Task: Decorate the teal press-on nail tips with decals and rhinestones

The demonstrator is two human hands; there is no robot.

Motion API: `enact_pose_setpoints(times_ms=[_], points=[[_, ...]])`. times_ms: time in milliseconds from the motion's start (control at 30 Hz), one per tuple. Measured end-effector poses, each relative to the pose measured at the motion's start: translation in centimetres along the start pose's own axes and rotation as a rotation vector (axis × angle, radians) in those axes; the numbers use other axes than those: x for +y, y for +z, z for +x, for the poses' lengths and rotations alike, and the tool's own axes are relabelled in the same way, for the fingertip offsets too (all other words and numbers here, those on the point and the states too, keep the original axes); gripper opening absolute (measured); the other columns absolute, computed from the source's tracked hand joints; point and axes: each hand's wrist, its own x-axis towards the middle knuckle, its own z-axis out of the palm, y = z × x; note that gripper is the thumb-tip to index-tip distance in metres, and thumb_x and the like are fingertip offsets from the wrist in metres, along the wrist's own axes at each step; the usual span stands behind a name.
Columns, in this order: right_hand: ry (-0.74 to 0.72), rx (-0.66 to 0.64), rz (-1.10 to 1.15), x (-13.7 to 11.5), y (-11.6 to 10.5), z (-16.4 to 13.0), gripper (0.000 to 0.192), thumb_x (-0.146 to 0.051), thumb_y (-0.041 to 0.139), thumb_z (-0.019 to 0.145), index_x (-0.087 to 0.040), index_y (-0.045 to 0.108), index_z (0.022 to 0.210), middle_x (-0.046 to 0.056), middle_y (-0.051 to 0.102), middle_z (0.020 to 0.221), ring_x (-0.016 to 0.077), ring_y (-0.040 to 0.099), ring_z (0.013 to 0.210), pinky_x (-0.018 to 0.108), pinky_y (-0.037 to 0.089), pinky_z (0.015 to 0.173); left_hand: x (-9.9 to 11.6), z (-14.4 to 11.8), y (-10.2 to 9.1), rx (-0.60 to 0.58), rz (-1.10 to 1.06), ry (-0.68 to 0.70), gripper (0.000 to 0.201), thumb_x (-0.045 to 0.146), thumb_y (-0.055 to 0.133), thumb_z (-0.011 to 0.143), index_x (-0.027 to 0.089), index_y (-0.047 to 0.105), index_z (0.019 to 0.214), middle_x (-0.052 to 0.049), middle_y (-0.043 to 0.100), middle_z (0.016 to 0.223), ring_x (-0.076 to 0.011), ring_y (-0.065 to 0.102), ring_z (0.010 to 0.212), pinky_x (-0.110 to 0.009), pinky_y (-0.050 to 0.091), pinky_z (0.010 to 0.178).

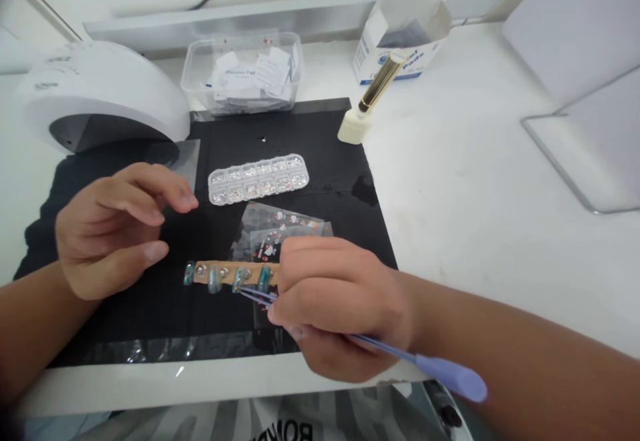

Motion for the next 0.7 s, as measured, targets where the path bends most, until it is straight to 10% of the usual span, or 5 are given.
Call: enact_pose_setpoints(times_ms=[700], points=[[-0.017,-0.021,-0.023,0.0,-0.2,0.2,0.014,-0.006,0.046,0.087,-0.015,0.057,0.085,0.004,0.058,0.069,0.0130,0.055,0.063,0.034,0.056,0.068,2.2,0.3,0.9,-0.442,0.185,0.179,0.018,0.009,0.057,0.071,0.013,0.064,0.087,-0.012,0.063,0.099,-0.0255,0.057,0.090,-0.047,0.048,0.075]])
